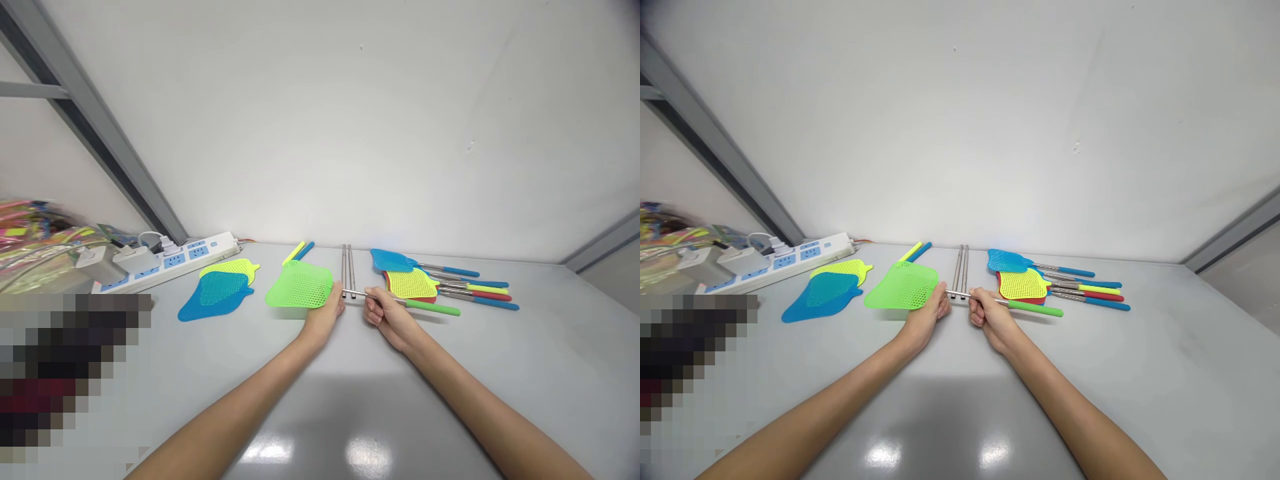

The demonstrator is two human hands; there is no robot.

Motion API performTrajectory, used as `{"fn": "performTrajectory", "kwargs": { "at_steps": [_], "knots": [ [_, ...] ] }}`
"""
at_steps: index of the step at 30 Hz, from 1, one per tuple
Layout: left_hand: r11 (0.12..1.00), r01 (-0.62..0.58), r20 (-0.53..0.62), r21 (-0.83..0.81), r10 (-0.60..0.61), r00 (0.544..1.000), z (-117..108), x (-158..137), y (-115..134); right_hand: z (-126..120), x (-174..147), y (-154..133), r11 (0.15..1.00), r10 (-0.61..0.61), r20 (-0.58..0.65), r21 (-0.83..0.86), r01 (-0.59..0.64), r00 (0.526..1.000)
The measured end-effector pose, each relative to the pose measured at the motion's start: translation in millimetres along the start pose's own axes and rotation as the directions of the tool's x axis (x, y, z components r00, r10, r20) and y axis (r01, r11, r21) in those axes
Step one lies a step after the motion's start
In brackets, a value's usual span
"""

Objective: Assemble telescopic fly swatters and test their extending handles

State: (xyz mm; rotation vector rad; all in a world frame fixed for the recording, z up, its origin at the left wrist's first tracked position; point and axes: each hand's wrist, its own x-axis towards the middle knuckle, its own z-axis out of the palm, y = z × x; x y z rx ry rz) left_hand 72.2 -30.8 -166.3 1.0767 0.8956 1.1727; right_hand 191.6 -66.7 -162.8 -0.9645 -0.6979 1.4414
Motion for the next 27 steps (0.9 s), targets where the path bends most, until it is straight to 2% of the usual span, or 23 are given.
{"fn": "performTrajectory", "kwargs": {
  "at_steps": [5,18,27],
  "knots": [
    [1.0,0.009,0.074,-0.019,-0.008,0.997,-2.8,5.0,-1.8,-1.1,0.9,-0.5,1.0,0.003,-0.02,-0.002,-0.003,1.0],
    [0.999,-0.018,0.091,-0.033,0.021,0.996,-5.5,8.6,-2.8,-0.9,0.4,-2.8,1.0,0.024,-0.036,0.006,-0.024,0.999],
    [0.999,-0.038,0.074,-0.022,0.039,0.997,-9.1,11.2,0.1,-0.8,0.0,-4.2,0.996,0.055,-0.037,0.074,-0.052,0.998]
  ]
}}
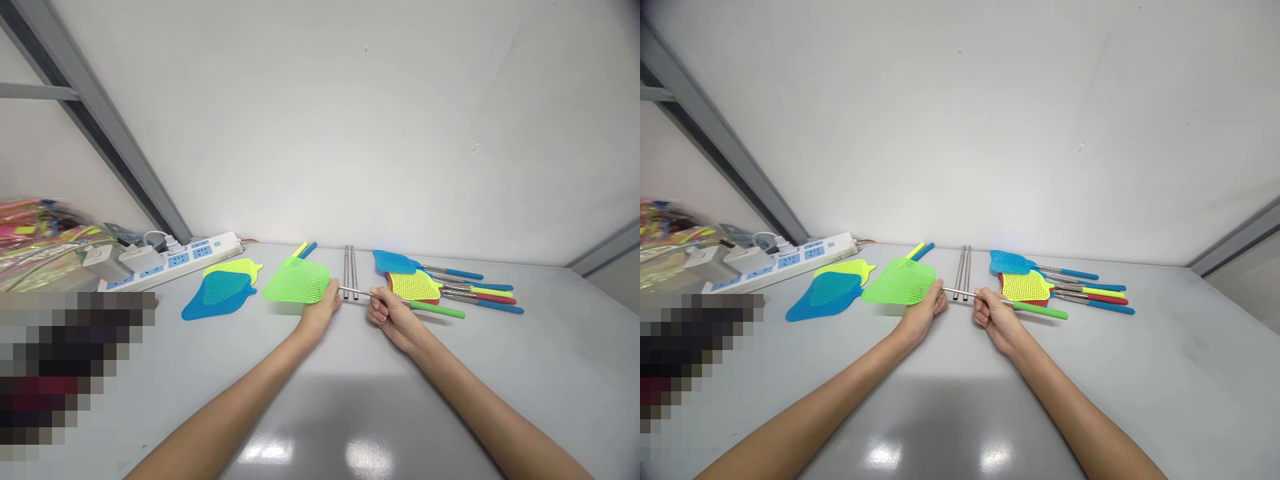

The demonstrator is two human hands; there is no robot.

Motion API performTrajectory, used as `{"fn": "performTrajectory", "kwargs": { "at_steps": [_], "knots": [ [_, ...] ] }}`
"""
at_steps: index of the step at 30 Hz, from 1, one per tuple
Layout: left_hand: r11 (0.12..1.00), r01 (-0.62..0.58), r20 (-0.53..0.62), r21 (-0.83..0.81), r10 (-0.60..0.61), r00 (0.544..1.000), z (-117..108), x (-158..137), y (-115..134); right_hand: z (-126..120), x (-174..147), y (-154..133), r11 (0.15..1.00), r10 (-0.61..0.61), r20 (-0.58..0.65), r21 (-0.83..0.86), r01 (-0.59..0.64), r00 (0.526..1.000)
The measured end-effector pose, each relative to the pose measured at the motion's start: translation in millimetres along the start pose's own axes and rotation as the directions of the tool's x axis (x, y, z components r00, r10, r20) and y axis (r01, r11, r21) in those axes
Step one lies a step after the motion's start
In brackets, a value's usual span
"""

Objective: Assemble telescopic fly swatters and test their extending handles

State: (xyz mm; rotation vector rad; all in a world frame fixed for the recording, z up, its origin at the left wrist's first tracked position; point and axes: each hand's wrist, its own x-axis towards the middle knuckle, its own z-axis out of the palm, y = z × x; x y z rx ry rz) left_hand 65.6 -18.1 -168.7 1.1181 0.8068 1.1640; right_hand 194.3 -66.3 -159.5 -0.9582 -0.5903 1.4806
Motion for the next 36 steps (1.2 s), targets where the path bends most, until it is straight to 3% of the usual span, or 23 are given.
{"fn": "performTrajectory", "kwargs": {
  "at_steps": [15,22,25,31,36],
  "knots": [
    [0.999,0.009,-0.006,-0.051,-0.009,1.0,-5.3,3.7,1.5,-0.1,0.2,1.4,0.998,-0.017,0.006,0.061,0.016,1.0],
    [0.983,0.015,-0.053,-0.18,-0.025,0.998,-30.9,17.3,16.3,-19.9,1.6,-13.5,0.982,-0.132,-0.065,0.127,0.14,0.989],
    [0.971,0.054,-0.013,-0.235,-0.059,0.998,-35.7,15.4,23.6,-22.4,-0.3,-17.5,0.979,-0.16,-0.065,0.121,0.167,0.985],
    [0.938,0.185,0.17,-0.294,-0.139,0.976,-19.9,-0.8,20.2,-8.4,-5.8,-0.3,0.991,-0.131,-0.005,0.042,0.131,0.991],
    [0.919,0.218,0.194,-0.33,-0.16,0.968,-15.1,-6.8,20.0,-3.1,-8.3,7.1,0.989,-0.144,0.038,-0.02,0.145,0.989]
  ]
}}
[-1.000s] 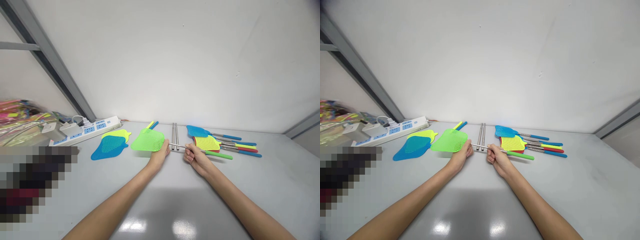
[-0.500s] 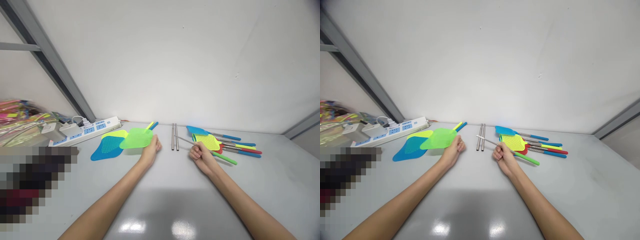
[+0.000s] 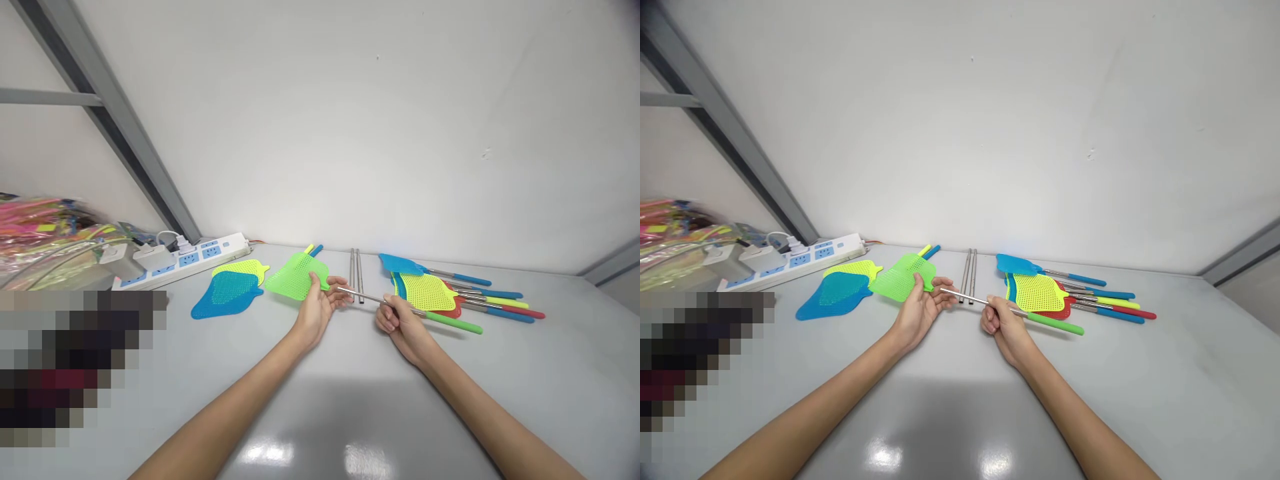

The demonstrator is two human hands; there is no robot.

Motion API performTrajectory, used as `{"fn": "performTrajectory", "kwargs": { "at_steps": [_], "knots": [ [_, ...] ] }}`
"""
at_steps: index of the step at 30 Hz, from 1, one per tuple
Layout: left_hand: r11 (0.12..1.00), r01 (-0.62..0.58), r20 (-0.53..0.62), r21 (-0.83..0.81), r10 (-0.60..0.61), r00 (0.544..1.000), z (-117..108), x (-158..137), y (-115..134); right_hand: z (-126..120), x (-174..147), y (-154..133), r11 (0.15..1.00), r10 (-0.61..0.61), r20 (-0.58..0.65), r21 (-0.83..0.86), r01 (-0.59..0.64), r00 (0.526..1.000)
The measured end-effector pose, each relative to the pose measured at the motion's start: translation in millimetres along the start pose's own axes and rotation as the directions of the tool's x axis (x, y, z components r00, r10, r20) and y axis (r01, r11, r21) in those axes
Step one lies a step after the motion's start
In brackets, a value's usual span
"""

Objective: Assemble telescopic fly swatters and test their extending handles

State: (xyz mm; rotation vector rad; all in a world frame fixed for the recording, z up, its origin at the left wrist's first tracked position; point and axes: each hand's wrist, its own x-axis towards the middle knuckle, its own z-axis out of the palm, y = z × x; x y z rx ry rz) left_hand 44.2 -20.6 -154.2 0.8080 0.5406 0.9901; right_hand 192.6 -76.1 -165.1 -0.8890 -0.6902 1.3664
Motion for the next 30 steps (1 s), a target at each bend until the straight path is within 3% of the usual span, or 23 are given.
{"fn": "performTrajectory", "kwargs": {
  "at_steps": [7,20,30],
  "knots": [
    [0.999,0.002,-0.01,-0.047,-0.003,1.0,9.2,-4.5,-0.9,2.9,-2.6,1.6,0.999,-0.01,0.032,-0.051,0.012,0.999],
    [0.997,0.022,0.033,-0.067,-0.02,0.999,6.6,-5.3,-6.3,0.7,-1.8,2.9,0.998,-0.024,0.029,-0.061,0.026,0.999],
    [0.997,-0.057,-0.016,0.06,0.058,0.998,10.3,-6.5,-4.9,5.7,-5.2,5.4,0.991,-0.092,-0.035,-0.096,0.088,0.995]
  ]
}}
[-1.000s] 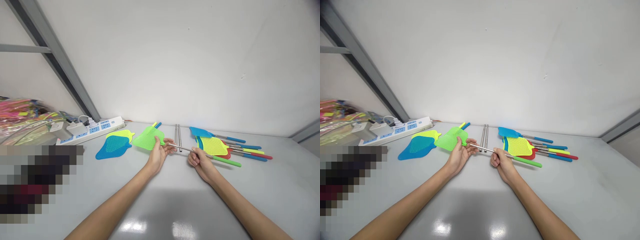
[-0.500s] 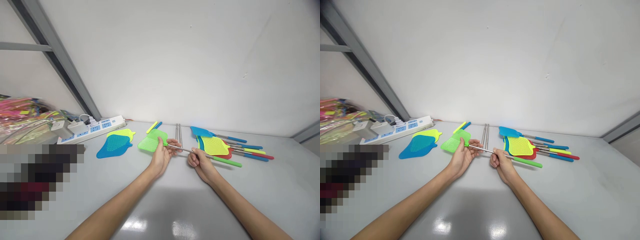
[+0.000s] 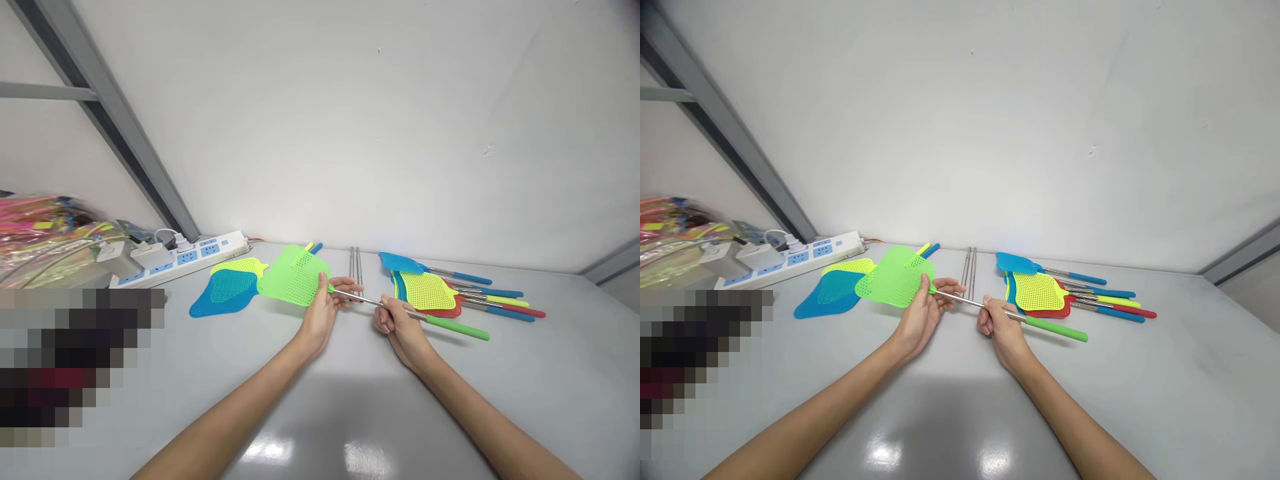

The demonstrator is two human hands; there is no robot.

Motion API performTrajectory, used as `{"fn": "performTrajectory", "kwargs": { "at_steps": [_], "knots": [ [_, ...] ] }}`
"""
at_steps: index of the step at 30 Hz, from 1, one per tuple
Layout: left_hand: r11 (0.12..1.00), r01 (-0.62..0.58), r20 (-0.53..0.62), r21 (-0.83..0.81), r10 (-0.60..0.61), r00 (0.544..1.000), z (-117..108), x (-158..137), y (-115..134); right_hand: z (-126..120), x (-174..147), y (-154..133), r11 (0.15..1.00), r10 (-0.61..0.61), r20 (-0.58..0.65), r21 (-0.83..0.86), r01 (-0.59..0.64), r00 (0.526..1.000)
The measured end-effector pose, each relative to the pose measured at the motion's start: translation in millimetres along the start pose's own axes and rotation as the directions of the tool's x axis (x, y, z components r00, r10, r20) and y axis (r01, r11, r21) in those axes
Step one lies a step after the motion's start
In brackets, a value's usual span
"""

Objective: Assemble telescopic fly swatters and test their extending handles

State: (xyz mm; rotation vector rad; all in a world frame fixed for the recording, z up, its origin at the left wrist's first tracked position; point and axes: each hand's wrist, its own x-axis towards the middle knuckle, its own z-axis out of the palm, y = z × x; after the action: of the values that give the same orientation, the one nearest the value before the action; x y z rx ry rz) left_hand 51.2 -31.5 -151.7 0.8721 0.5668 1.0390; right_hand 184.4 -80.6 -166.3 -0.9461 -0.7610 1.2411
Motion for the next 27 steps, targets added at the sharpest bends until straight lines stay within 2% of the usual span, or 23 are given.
{"fn": "performTrajectory", "kwargs": {
  "at_steps": [6,14,21,27],
  "knots": [
    [0.996,-0.045,-0.003,0.083,0.045,0.999,4.5,-4.2,-9.3,6.2,-3.7,2.9,0.996,0.037,0.013,0.078,-0.038,0.999],
    [0.976,-0.092,0.058,0.198,0.082,0.995,12.0,-14.9,-17.2,11.3,-7.2,4.0,0.982,0.101,0.046,0.153,-0.107,0.994],
    [0.956,-0.113,-0.022,0.271,0.124,0.992,13.2,-13.1,-21.4,12.3,-6.7,3.1,0.972,0.129,0.061,0.191,-0.138,0.99],
    [0.948,-0.054,0.026,0.314,0.048,0.999,16.6,-15.1,-20.3,11.2,-9.2,5.4,0.965,0.132,0.082,0.216,-0.146,0.988]
  ]
}}
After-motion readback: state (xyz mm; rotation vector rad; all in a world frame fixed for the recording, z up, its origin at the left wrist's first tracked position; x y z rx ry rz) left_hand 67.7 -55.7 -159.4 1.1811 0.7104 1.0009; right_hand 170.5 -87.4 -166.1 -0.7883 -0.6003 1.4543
